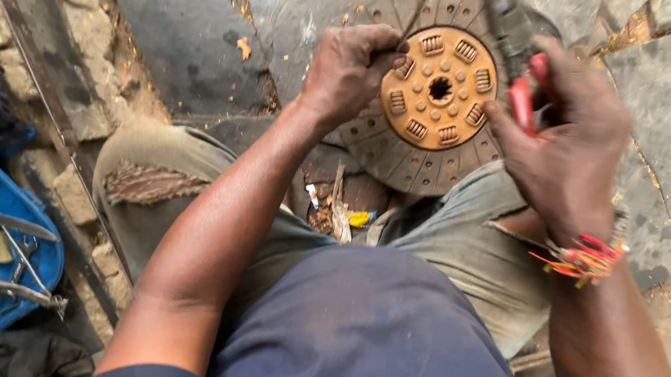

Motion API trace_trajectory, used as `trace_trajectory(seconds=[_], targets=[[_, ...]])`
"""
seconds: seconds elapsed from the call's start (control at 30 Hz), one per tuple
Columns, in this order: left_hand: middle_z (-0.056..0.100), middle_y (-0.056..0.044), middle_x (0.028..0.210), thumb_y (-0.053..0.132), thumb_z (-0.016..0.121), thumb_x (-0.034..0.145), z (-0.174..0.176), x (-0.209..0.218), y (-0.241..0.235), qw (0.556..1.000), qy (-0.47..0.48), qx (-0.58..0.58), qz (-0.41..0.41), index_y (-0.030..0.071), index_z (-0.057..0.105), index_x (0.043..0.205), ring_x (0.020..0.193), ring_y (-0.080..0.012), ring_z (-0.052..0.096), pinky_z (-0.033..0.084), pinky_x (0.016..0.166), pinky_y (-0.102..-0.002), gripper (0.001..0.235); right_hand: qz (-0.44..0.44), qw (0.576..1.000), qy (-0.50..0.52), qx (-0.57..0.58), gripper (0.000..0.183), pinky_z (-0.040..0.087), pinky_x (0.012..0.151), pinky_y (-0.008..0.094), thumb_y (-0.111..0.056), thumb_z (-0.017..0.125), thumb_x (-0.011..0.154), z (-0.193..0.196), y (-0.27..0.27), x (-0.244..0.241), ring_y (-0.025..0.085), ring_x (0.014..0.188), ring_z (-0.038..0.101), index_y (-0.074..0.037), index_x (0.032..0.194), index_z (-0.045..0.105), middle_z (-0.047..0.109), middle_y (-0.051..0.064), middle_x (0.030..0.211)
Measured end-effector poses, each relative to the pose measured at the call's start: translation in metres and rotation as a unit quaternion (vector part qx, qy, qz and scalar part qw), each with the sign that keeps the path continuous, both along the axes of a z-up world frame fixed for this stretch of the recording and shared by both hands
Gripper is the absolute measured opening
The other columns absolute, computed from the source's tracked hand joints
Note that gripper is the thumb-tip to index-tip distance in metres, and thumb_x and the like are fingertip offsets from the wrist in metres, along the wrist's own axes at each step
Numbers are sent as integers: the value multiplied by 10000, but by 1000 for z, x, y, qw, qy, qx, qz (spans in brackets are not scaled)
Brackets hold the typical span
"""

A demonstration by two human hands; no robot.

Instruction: The person sits on a stone floor and works on a circular metal clutch plate. They use a yellow-handled scraper to clean the surface, then switch to pliers to remove small metal pins from the plate's holes. Finally, they use a wrench to adjust components on the plate.

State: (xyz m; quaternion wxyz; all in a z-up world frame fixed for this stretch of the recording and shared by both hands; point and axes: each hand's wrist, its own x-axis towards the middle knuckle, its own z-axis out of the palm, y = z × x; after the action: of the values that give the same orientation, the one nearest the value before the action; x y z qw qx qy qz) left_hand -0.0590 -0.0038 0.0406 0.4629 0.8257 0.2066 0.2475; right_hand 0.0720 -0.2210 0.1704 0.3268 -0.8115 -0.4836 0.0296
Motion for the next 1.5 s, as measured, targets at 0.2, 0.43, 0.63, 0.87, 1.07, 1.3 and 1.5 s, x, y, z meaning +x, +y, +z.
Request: trace_trajectory(seconds=[0.2,0.43,0.63,0.87,1.07,1.3,1.5], targets=[[762,-67,811,78,750,913,-2,1,-9,998,-48,-25,-18,58,728,906,718,-151,735,580,649,-331,31,61,991,14,121,533,575,915,243,9,833,1042,24,-10,5,114,1028,626,38,1484,536,598,57,1207],[738,-124,863,80,771,884,-7,4,-16,998,-50,20,-30,26,705,928,797,-215,740,570,697,-363,96,109,983,-150,-10,338,551,715,343,-14,832,925,13,33,-15,202,789,654,-73,1222,681,709,127,1057],[757,-100,858,83,749,899,-6,2,-12,1000,-11,-6,-14,63,743,942,732,-170,752,581,654,-345,48,52,997,-33,-46,475,585,793,323,-130,887,864,11,20,-11,163,889,689,-34,1283,686,714,106,1053],[737,-83,773,76,776,887,5,3,-29,997,-42,-38,-59,51,719,905,680,-143,716,552,620,-332,64,60,997,-52,22,520,602,884,286,25,868,889,32,-4,-5,153,1021,674,69,1352,636,675,140,1121],[717,-79,765,62,743,904,-2,7,-42,993,-25,-74,-93,52,690,917,693,-126,689,530,620,-324,55,8,997,36,70,472,554,914,259,-19,871,932,48,-10,-4,109,1020,617,9,1340,637,634,70,1144],[718,-154,833,30,720,885,-10,1,-44,993,-11,-53,-108,35,705,960,750,-183,734,549,671,-343,78,79,970,-163,-163,444,505,622,379,-189,850,910,0,2,2,247,759,640,-129,1329,716,674,109,909],[758,-117,869,32,726,847,-14,-11,-48,994,-12,-62,-92,53,750,1001,786,-162,740,569,682,-318,157,16,999,-7,-52,415,566,797,350,-97,816,972,-6,-22,1,183,897,665,-55,1348,644,674,59,1059]])
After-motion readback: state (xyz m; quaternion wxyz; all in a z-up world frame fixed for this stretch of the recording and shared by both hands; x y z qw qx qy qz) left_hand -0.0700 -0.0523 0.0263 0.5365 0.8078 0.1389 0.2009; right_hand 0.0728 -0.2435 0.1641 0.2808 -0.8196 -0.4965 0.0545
